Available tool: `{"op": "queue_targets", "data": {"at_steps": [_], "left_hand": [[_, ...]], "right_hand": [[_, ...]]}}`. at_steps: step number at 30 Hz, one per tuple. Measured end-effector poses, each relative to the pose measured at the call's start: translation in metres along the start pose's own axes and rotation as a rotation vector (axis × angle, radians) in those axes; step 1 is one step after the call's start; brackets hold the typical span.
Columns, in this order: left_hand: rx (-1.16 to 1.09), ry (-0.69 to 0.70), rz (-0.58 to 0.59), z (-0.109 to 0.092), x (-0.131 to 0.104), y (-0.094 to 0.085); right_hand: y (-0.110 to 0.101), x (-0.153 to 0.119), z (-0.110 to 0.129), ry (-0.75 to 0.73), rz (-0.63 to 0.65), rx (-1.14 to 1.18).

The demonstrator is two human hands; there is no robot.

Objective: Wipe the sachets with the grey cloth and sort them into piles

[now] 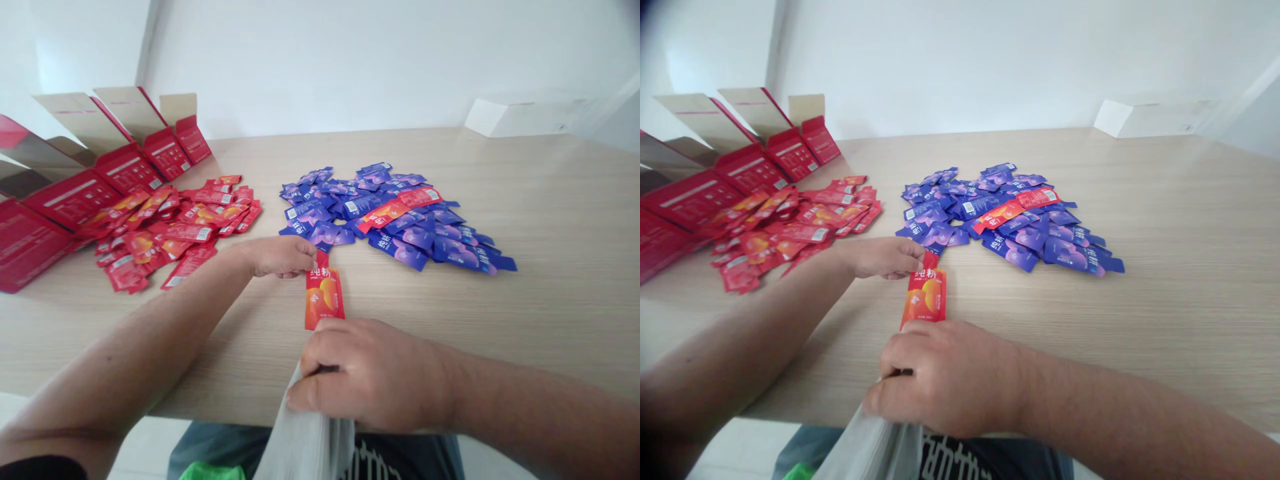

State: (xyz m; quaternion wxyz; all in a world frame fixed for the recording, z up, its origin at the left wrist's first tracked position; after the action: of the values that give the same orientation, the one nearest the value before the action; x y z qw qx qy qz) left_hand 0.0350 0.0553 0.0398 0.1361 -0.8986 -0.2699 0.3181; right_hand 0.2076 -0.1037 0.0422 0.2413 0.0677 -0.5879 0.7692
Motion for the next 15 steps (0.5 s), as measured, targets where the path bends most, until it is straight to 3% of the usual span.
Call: {"op": "queue_targets", "data": {"at_steps": [4,8,10,12,15], "left_hand": [[0.017,-0.013,0.045,0.013,-0.002,-0.002],[0.028,0.01,0.137,0.019,-0.004,0.001],[0.048,0.026,0.143,0.019,-0.004,0.005],[0.086,0.036,0.119,0.017,-0.003,0.009],[0.137,0.033,0.093,0.014,0.002,0.016]], "right_hand": [[-0.017,0.002,0.009,0.081,-0.018,0.322],[-0.031,0.001,0.001,0.21,-0.146,0.536],[-0.03,-0.002,-0.012,0.237,-0.223,0.44],[-0.022,-0.005,-0.031,0.246,-0.258,0.185],[0.0,-0.008,-0.057,0.228,-0.163,-0.154]]}}
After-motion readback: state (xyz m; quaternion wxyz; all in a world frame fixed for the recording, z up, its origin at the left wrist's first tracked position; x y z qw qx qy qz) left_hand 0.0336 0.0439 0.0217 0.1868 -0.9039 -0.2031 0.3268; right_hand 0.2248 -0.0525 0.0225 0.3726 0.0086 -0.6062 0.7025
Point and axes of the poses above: each hand's wrist, its own x-axis towards the middle knuckle, its own y-axis out of the palm, z = x × y, the point moved 2 cm from there along x, towards the middle knuckle, and after that the axes turned 1 degree about -y, right-handed, at the moved point
